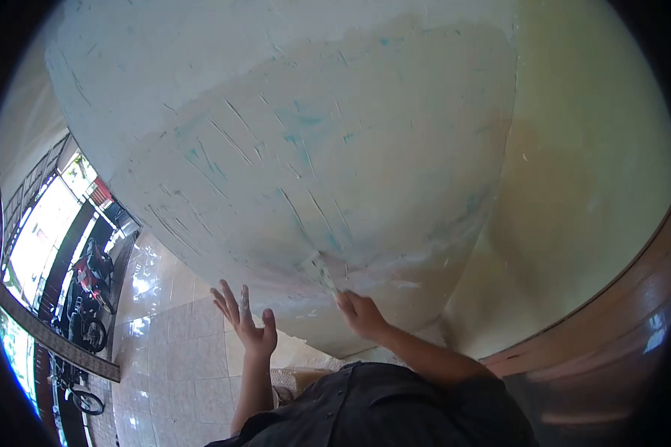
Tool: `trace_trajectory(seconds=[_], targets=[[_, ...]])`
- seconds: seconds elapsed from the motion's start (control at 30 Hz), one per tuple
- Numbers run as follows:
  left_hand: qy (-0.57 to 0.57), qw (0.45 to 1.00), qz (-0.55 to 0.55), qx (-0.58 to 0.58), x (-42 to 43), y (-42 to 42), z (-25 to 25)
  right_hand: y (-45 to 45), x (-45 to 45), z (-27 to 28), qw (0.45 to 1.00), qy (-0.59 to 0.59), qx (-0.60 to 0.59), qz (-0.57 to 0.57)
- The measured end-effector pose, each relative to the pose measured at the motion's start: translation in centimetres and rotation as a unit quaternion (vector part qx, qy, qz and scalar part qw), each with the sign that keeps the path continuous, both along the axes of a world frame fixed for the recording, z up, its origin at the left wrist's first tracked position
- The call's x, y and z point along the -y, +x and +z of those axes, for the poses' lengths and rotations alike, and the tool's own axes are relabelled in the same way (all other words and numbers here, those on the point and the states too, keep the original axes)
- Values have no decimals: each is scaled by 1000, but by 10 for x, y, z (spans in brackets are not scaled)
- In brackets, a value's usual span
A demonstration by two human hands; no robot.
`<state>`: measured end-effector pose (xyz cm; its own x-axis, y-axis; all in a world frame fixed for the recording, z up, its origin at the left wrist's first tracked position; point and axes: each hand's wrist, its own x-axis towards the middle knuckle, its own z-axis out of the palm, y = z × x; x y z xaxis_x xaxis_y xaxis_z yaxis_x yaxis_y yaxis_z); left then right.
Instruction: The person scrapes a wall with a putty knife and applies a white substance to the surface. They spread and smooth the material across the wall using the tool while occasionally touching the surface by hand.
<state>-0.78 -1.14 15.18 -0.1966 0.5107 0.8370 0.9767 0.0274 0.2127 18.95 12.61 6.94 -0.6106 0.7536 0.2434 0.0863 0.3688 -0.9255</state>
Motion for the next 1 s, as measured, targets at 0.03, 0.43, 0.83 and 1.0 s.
trace_trajectory(seconds=[0.03, 0.43, 0.83, 1.0], targets=[[5, 1000, 3, 0, 0, 0, -2, 4, -3, 6, 1000, 5, 0, 3], [-11, 999, -30, 14, -5, 16, 3, 15, -41, -11, 993, -38, -62, -96], [-22, 998, -60, 17, -17, 30, 7, -5, -29, 98, 993, 66, -86, -48], [-45, 997, -54, 16, -4, 23, -1, 6, -20, -34, 996, -1, 29, -84]])
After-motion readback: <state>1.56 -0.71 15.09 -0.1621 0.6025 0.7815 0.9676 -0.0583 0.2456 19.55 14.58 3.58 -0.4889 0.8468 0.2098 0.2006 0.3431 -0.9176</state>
